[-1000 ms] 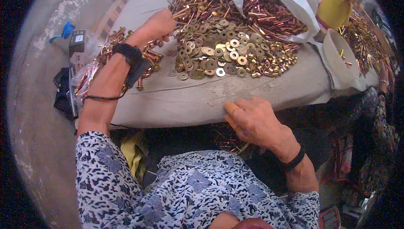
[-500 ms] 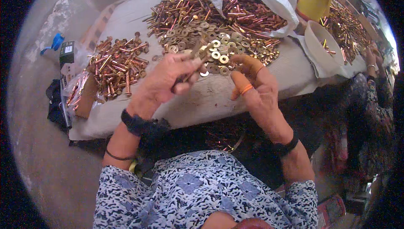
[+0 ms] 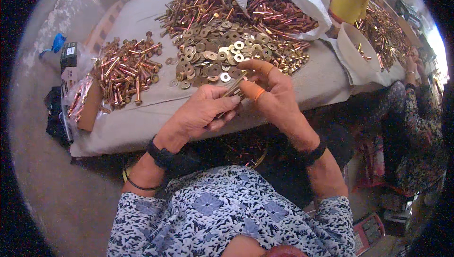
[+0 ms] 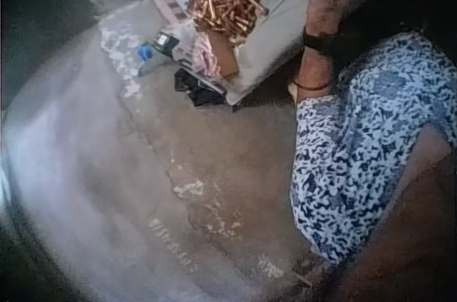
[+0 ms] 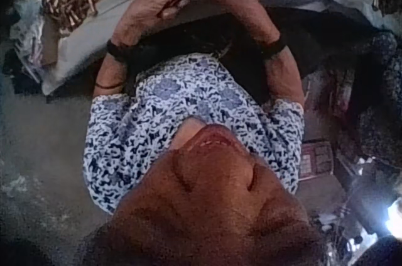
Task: Assembling bolts by sliding washers onto them.
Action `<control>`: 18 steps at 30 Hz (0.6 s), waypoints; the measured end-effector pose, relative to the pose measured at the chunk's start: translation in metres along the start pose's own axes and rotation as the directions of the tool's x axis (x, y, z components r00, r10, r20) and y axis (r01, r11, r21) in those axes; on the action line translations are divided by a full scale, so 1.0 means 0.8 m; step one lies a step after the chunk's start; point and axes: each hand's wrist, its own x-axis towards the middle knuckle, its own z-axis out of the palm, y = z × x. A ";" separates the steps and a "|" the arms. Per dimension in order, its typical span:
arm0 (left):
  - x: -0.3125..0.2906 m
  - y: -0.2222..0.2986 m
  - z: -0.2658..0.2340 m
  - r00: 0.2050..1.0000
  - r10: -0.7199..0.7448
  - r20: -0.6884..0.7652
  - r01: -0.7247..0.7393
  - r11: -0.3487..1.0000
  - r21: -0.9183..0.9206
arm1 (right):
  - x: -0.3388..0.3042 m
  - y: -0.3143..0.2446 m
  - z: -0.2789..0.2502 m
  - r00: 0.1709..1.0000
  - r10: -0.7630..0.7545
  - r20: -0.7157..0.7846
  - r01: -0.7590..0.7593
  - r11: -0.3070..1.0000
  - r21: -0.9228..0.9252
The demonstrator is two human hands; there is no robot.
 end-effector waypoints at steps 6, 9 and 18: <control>-0.003 -0.006 -0.002 1.000 -0.023 0.015 0.025 0.995 -0.099 | 0.002 -0.009 0.001 0.998 0.046 -0.037 -0.038 0.984 0.176; -0.005 -0.010 -0.004 0.999 -0.039 -0.019 0.037 0.990 -0.139 | 0.005 -0.016 -0.003 0.988 0.148 -0.032 -0.136 0.960 0.244; -0.012 -0.018 0.001 0.995 -0.037 -0.094 -0.007 0.900 -0.436 | 0.004 0.002 -0.005 0.838 -0.474 -0.269 0.458 0.880 -0.124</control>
